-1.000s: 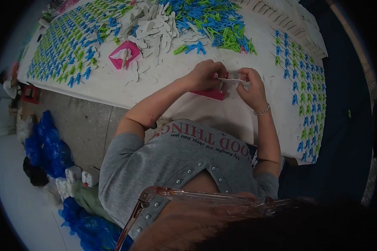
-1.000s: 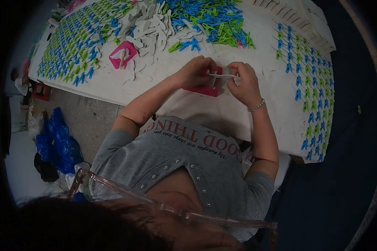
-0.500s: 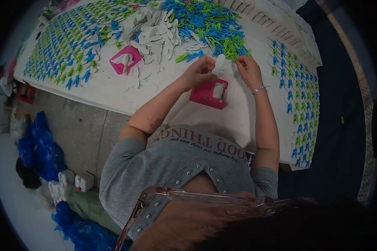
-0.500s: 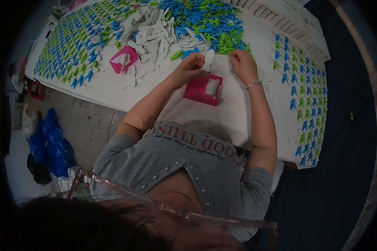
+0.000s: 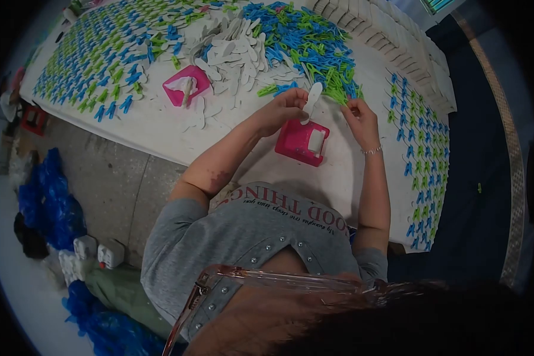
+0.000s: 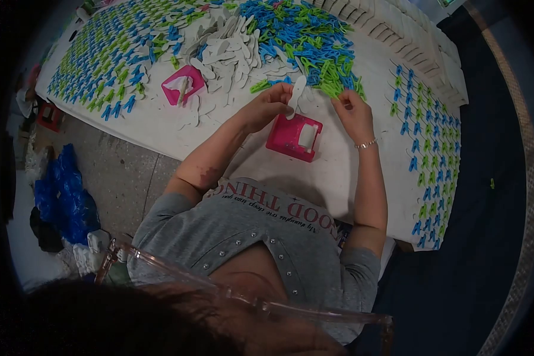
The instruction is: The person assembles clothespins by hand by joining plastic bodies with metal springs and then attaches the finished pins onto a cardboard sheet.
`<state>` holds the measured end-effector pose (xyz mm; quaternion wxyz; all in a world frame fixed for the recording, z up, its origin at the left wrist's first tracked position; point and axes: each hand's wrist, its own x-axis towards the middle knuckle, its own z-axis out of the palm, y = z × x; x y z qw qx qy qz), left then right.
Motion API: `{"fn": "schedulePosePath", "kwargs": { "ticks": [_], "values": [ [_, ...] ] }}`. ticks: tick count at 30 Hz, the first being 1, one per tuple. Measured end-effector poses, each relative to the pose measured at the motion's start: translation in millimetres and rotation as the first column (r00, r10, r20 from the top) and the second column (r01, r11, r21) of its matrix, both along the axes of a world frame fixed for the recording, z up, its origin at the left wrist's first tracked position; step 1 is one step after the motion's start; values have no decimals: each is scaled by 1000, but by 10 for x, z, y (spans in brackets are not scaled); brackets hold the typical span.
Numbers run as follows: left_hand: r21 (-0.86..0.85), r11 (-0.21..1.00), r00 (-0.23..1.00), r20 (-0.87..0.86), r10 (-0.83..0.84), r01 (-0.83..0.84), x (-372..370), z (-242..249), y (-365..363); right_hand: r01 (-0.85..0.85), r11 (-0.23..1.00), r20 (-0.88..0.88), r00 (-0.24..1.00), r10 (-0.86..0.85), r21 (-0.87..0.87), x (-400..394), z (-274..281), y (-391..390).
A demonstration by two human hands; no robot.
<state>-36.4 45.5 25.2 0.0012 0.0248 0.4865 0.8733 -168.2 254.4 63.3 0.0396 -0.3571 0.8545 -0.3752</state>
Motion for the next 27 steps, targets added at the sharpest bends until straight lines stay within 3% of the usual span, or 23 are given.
{"fn": "schedulePosePath", "kwargs": {
  "ticks": [1,2,4,7,17,20,22,23,25,26,27],
  "values": [
    [28,1000,1000,-2,-13,13,8,10,12,29,983,146,989,-3,-179,146,43,58],
    [54,998,1000,-5,-27,27,14,13,22,32,983,149,989,-4,-180,266,53,123],
    [17,999,999,-18,-38,38,26,-5,33,-6,906,127,990,66,-424,475,47,229],
    [-63,997,998,-45,-47,44,65,20,77,-42,825,72,992,100,-564,723,-4,239],
    [-185,980,991,-95,-97,78,131,65,162,-35,847,121,986,117,-530,895,-120,166],
    [-198,977,991,-98,-96,75,128,54,157,-70,853,56,992,115,-517,903,-107,144],
    [-194,978,992,-86,-95,77,139,85,159,4,820,288,937,197,-573,963,-28,114],
    [-189,979,993,-74,-97,81,138,95,171,19,820,286,941,178,-572,969,-31,120],
    [-221,971,990,-91,-111,89,128,41,171,223,792,662,696,279,-569,934,-47,169],
    [-252,965,989,-105,-102,73,116,7,169,252,785,659,711,246,-566,944,-67,196],
    [-286,953,987,-91,-133,102,110,-17,157,312,731,723,599,345,-607,960,-105,212]
  ]
}}
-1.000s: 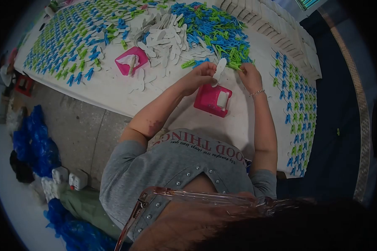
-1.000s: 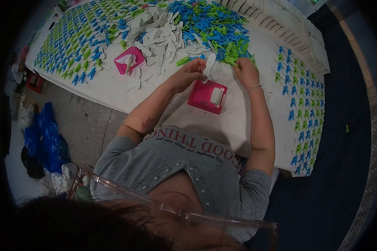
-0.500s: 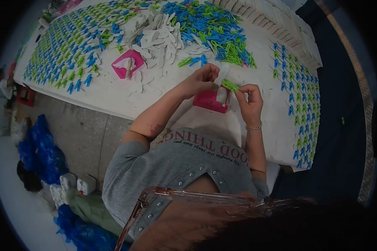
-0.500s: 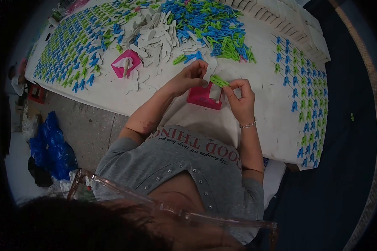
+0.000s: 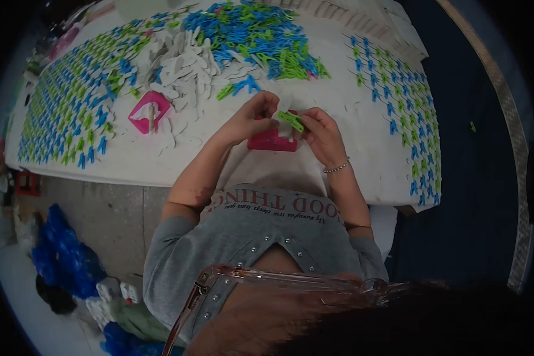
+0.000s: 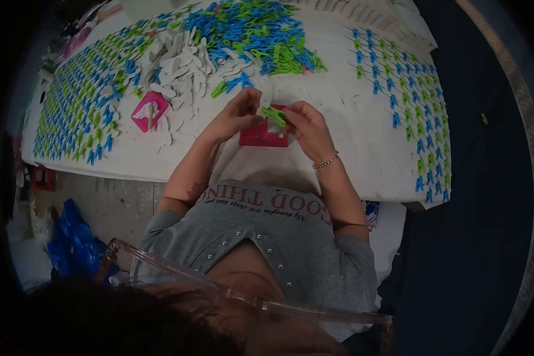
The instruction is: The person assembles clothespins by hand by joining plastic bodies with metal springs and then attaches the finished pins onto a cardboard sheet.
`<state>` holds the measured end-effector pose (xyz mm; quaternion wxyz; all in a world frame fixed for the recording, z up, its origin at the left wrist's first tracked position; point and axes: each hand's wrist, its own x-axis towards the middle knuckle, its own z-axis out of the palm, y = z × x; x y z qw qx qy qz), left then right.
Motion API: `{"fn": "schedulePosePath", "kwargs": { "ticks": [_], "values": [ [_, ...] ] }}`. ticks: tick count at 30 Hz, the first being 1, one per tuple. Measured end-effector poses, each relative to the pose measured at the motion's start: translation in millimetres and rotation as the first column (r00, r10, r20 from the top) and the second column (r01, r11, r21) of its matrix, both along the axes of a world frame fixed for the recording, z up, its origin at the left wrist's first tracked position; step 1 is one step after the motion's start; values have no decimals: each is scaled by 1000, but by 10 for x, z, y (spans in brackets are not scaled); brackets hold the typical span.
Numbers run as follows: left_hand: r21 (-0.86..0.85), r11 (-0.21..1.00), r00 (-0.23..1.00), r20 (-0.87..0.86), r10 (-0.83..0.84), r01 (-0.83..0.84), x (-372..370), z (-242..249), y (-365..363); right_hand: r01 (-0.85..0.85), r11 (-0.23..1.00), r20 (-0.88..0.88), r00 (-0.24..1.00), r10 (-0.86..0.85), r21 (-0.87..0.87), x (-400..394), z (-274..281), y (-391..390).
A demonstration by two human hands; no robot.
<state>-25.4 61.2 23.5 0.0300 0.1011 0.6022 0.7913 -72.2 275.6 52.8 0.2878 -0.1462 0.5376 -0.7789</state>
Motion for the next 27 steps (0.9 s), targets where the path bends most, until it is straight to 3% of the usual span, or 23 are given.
{"fn": "schedulePosePath", "kwargs": {
  "ticks": [1,2,3,4,5,6,7,9,10,12,13,21,24,26,27],
  "values": [
    [5,999,999,-6,-39,39,1,24,30,-30,993,139,989,46,-118,-17,-41,56],
    [-152,985,994,-87,68,-81,12,63,56,3,993,133,991,12,-115,-65,-84,140],
    [-292,932,968,-187,166,-216,8,85,55,113,993,4,994,-113,-35,-120,-144,210],
    [-321,907,961,-142,238,-272,-12,63,22,224,974,-131,967,-218,33,-184,-213,268],
    [-320,912,964,-146,222,-258,-52,4,-31,240,970,-135,963,-234,32,-277,-290,370],
    [-255,905,939,-126,319,-341,-105,-76,-93,507,839,-477,797,-370,197,-395,-374,538],
    [-192,885,906,-98,412,-424,-139,-117,-137,755,610,-772,529,-352,240,-516,-461,711],
    [-164,884,898,-97,428,-439,-136,-70,-153,869,459,-850,375,-370,184,-807,-650,1057],
    [-124,882,891,-71,449,-455,-142,-71,-151,873,453,-850,370,-374,180,-899,-669,1176],
    [-85,880,884,-46,466,-468,-164,-85,-163,940,244,-906,306,-292,239,-1037,-691,1369],
    [-84,867,871,-43,490,-492,-174,-101,-177,947,211,-917,295,-268,243,-1086,-702,1435],
    [-11,710,708,-67,703,-705,-249,-200,-459,932,101,-912,361,-193,348,-1274,-724,1493],
    [-83,566,570,-200,797,-821,-257,-230,-656,922,47,-911,387,-143,384,-1316,-755,1494],
    [-200,422,464,-286,838,-885,-265,-263,-787,959,-36,-958,277,-69,280,-1252,-732,1441],
    [-205,393,440,-295,848,-896,-275,-251,-849,960,-5,-957,280,-71,281,-1205,-679,1385]
  ]
}}
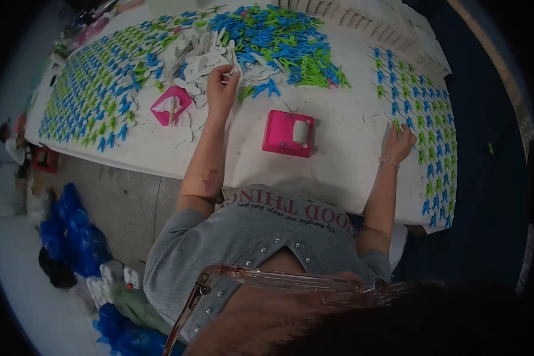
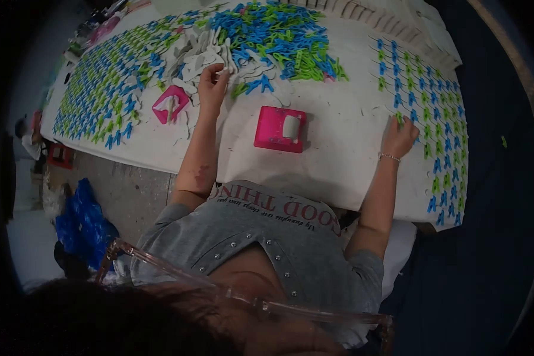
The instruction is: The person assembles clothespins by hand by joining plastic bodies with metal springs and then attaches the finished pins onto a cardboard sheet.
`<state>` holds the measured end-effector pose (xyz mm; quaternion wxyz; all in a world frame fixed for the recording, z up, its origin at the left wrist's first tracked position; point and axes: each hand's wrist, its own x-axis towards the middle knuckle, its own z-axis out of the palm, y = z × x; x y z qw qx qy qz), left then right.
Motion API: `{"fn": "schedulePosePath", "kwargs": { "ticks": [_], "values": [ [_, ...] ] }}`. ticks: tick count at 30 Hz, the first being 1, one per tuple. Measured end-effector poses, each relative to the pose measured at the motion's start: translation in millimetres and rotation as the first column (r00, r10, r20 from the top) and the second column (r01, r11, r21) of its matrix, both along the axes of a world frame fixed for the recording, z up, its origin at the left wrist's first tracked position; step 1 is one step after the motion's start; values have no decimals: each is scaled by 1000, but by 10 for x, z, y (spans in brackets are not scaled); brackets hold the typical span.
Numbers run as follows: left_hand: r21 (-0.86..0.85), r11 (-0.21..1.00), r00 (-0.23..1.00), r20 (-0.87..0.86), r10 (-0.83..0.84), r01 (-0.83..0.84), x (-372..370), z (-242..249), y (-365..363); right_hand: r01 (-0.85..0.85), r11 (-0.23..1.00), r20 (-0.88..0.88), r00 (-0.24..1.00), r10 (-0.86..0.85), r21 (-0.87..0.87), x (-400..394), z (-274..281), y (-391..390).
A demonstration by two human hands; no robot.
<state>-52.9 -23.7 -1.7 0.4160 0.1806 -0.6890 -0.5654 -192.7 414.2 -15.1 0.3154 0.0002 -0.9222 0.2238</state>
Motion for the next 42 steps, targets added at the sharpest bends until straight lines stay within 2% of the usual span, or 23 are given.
{"fn": "schedulePosePath", "kwargs": {
  "ticks": [2,3,5,6,8,11,14,15,17,18,20,21,23,24,26,28,29,31,32,34,38,41,42],
  "values": [
    [-199,974,984,164,-72,104,-29,27,-69,1,999,-77,997,-5,-51,82,83,-62],
    [-205,975,984,167,-56,90,-55,86,-57,-14,998,-75,997,10,-58,103,63,-94],
    [-491,808,885,458,-79,326,-141,243,11,-188,978,-119,977,177,-95,138,29,-148],
    [-495,808,886,458,-71,320,-204,253,45,-195,976,-120,976,183,-99,146,0,-168],
    [-672,582,847,528,-57,458,-353,271,93,-332,940,-143,937,319,-77,165,-55,-203],
    [-738,493,830,555,54,461,-596,112,67,-409,910,-155,905,395,-67,217,-26,-239],
    [-777,414,827,555,94,474,-765,4,-36,-382,920,-127,921,369,-92,219,-30,-210],
    [-778,415,828,553,93,472,-751,59,-37,-382,920,-130,920,369,-90,218,-20,-198],
    [-764,424,871,464,-163,487,-710,189,-105,-396,915,-147,912,382,-77,228,-10,-204],
    [-763,425,871,464,-162,486,-658,304,-102,-397,914,-147,912,384,-76,245,9,-230],
    [-524,749,860,496,-119,405,-523,501,-79,-498,858,-154,865,478,-129,315,91,-329],
    [-523,750,861,496,-118,404,-498,468,-130,-499,857,-153,864,480,-127,359,146,-396],
    [-302,908,955,158,-253,290,-479,376,-216,-607,776,-48,792,609,-171,459,285,-579],
    [-299,909,954,157,-255,292,-425,417,-159,-606,778,-46,793,608,-169,513,345,-691],
    [74,844,847,-13,-532,531,-172,577,75,-730,591,-88,651,754,-342,644,451,-950],
    [97,823,828,-6,-561,559,8,619,310,-724,458,-2,536,844,-515,807,559,-1193],
    [112,804,809,-2,-588,584,74,610,413,-720,463,4,538,843,-518,888,613,-1313],
    [78,776,779,-21,-627,626,167,542,567,-719,269,-34,377,926,-641,1010,679,-1496],
    [115,752,760,-63,-646,649,223,536,669,-714,276,-26,381,924,-644,1033,664,-1524],
    [156,723,740,-107,-665,673,286,486,801,-716,235,45,274,961,-657,1060,640,-1539],
    [139,686,700,-117,-705,714,337,316,835,-699,307,140,287,948,-646,1059,565,-1461],
    [86,703,705,16,-709,706,361,224,801,-788,275,79,279,957,-550,1046,484,-1455],
    [-47,725,727,51,-685,687,372,250,796,-845,308,60,314,947,-436,1043,473,-1461]
  ]
}}
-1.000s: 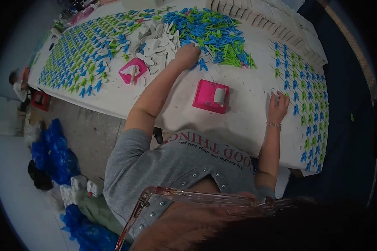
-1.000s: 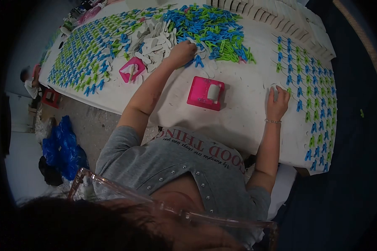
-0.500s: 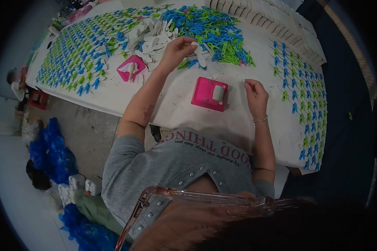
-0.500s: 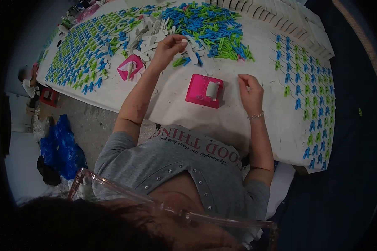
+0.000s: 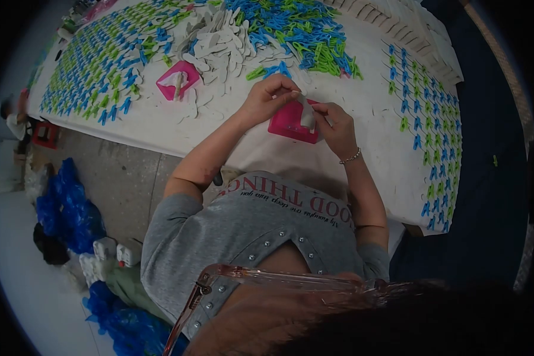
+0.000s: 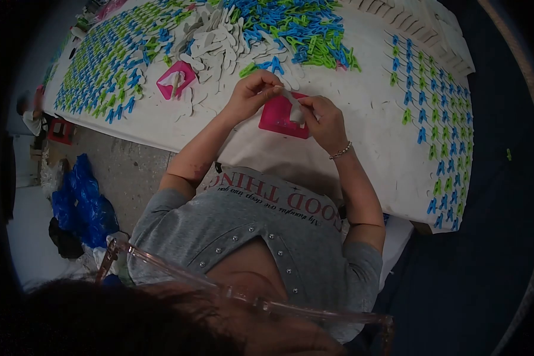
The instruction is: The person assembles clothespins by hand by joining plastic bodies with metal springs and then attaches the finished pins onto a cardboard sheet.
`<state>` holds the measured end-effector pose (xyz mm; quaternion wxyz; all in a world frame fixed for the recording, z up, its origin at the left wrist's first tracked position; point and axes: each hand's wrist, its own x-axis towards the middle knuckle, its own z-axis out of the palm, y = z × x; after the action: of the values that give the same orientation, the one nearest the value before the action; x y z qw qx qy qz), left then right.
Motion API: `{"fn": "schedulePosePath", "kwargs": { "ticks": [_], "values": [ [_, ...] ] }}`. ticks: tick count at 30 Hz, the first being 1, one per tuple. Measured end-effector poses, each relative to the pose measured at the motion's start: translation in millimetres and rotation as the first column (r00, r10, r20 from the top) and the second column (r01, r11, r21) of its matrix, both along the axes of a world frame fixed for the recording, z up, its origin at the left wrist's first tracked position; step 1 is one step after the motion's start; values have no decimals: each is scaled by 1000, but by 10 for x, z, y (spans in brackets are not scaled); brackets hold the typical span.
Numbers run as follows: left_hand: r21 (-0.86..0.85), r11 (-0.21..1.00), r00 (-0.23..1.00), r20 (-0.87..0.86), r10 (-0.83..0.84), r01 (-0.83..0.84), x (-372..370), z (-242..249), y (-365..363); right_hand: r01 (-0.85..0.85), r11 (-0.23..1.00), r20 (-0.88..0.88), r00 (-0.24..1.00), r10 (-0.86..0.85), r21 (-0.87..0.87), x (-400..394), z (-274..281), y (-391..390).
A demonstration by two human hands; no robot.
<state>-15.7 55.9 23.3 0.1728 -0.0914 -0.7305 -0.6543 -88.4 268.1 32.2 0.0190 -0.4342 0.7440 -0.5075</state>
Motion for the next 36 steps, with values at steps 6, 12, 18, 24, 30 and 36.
{"fn": "schedulePosePath", "kwargs": {
  "ticks": [6,12,18,24,30,36],
  "values": [
    [-214,976,993,-112,28,-51,84,143,-30,42,997,-189,981,-53,-66,17,-86,-110],
    [-347,936,993,-117,20,-60,155,166,-67,38,998,-251,967,-49,-47,36,-77,-78],
    [-540,841,998,-65,-15,-23,95,53,-23,62,998,-408,912,-50,17,-38,-123,128],
    [-579,815,998,-66,-20,-22,35,62,85,110,993,-457,885,-85,30,-45,-139,224],
    [-637,771,995,-80,-67,1,-81,43,199,121,990,-496,857,-142,-73,-48,143,180],
    [-624,780,989,-136,-50,-46,-155,4,312,48,988,-144,987,-69,-147,13,136,68]
  ]
}}
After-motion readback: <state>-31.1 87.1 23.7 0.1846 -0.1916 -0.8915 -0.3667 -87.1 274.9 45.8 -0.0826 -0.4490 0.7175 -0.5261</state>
